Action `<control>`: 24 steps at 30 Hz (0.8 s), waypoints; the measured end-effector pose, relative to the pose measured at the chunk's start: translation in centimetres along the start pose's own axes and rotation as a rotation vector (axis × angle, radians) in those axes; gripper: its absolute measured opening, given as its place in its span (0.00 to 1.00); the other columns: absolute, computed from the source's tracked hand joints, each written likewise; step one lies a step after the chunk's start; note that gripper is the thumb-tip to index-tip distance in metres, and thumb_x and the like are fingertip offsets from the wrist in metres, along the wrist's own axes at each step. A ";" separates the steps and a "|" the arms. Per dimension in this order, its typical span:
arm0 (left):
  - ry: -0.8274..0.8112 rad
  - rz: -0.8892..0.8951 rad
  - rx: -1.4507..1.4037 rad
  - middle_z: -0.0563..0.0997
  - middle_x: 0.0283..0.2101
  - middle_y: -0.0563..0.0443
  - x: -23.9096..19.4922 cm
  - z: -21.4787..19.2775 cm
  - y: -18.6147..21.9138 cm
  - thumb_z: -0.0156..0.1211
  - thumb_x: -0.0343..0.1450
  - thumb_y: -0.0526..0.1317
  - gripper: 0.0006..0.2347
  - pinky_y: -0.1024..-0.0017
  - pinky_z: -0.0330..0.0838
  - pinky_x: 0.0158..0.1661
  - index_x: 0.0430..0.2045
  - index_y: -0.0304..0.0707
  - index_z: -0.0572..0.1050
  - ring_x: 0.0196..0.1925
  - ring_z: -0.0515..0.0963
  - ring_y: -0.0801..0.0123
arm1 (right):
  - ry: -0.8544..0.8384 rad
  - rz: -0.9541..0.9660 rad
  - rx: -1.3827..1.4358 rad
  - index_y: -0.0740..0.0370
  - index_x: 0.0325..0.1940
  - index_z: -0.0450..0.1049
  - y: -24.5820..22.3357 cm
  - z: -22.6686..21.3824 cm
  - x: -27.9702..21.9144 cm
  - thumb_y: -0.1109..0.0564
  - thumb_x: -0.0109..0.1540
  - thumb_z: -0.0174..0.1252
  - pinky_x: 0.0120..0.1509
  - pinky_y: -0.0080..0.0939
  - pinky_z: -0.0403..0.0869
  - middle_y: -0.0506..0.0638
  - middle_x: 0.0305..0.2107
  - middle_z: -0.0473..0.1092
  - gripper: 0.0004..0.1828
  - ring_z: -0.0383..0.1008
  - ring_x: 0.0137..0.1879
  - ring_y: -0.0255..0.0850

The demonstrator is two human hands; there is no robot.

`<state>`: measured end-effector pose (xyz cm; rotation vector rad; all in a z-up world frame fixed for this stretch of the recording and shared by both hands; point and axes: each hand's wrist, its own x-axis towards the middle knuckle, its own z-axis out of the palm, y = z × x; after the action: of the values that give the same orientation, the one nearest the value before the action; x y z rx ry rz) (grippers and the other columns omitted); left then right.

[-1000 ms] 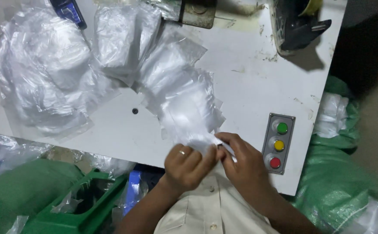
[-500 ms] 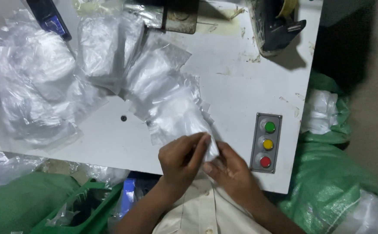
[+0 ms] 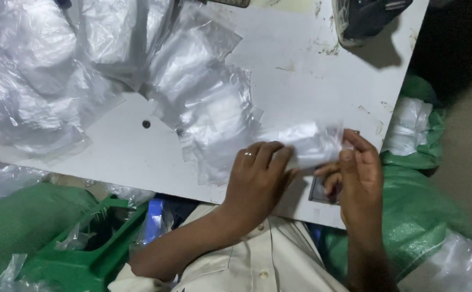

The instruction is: Folding and stacking plastic bags on a workbench in a factory setting.

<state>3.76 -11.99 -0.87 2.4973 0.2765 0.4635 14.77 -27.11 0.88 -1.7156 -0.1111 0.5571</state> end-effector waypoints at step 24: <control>-0.058 0.204 0.268 0.73 0.56 0.49 3.9 3.1 -5.2 0.64 0.65 0.35 0.14 0.60 0.60 0.51 0.41 0.47 0.69 0.57 0.69 0.55 | -0.438 -0.727 -0.810 0.64 0.55 0.73 5.8 0.0 -0.7 0.54 0.62 0.64 0.77 0.58 0.62 0.60 0.57 0.71 0.19 0.64 0.71 0.59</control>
<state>8.03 -8.18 -5.20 2.8114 0.0630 0.4596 12.85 -28.63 -4.39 -2.0956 -1.3684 0.3323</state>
